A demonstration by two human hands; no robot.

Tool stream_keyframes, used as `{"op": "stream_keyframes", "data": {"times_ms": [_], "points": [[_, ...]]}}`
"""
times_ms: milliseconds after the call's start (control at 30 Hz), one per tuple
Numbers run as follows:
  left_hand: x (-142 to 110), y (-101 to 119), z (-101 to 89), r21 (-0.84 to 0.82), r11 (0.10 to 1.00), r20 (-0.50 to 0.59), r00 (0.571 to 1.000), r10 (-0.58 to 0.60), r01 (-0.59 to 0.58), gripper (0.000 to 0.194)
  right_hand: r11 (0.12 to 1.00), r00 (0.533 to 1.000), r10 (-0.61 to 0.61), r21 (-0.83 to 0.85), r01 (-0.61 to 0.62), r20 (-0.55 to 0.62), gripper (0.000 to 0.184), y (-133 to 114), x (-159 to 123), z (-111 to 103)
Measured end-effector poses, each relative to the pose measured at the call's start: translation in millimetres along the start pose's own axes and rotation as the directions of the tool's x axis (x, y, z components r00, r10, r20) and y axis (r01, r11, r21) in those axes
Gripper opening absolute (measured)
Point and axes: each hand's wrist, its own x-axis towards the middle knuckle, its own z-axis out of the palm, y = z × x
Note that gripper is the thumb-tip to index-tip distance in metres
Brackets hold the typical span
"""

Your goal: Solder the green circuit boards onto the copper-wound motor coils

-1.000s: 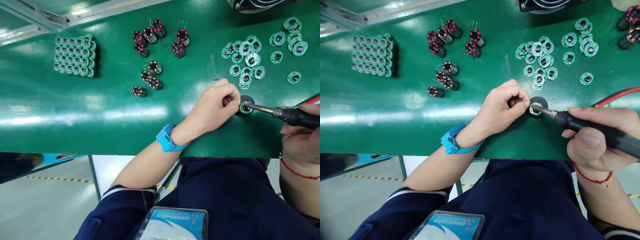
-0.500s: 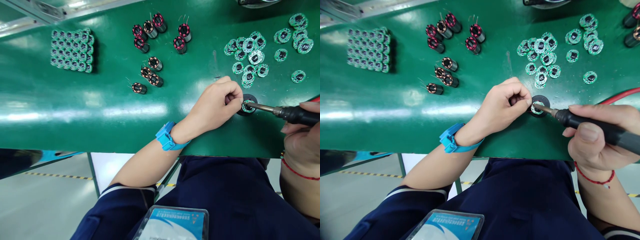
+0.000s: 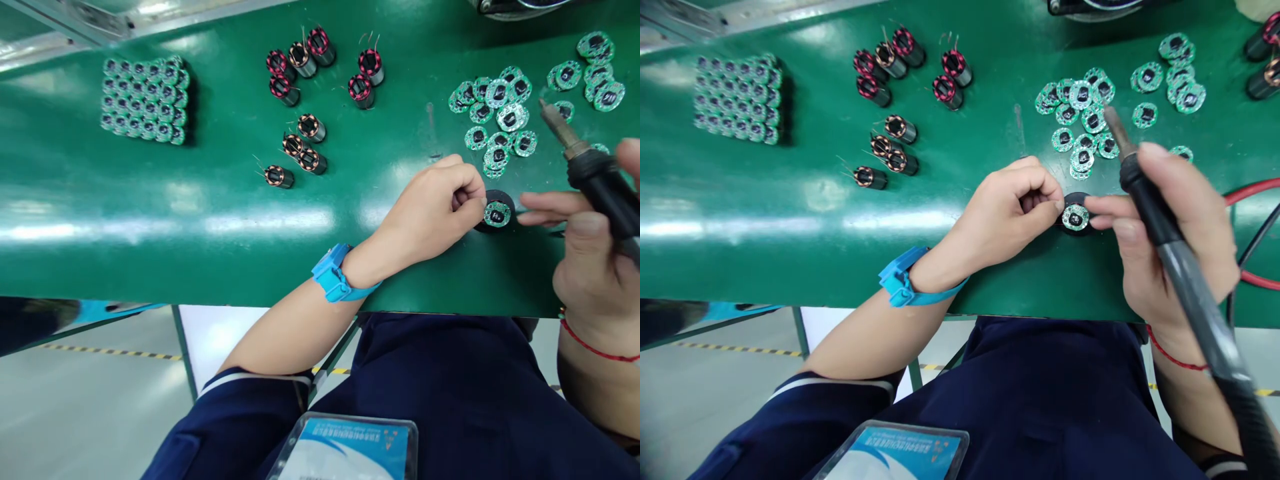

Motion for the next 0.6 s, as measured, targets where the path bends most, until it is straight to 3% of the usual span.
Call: {"op": "stream_keyframes", "data": {"times_ms": [67, 200, 333, 500, 600], "points": [[0, 0, 1.2, 0.002, 1.0, -0.003, 1.0, 0.005, -0.005, 0.019, 0.997, 0.997, -0.051, -0.061, 0.055, 0.057, 0.047, -2, 5, 4], [1, -1, 2.6, -0.001, 1.0, -0.013, 1.0, 0.023, -0.023, 0.019, 0.971, 0.921, -0.098, -0.165, 0.171, 0.376, 0.057, 4, 8, 6], [-4, -2, -6.3, -0.001, 1.0, 0.03, 0.999, 0.019, -0.019, 0.014, 0.961, 0.913, -0.08, -0.213, 0.178, 0.401, 0.053, 7, 8, 6], [-12, -2, -19.8, 0.068, 0.997, 0.238, 0.971, 0.015, -0.032, 0.005, 0.961, 0.926, -0.08, -0.219, 0.17, 0.368, 0.046, 6, 8, 9], [-13, -1, -16.5, 0.065, 0.997, 0.217, 0.975, 0.036, -0.051, 0.005, 0.959, 0.931, -0.063, -0.238, 0.157, 0.36, 0.048, 6, 8, 10]]}}
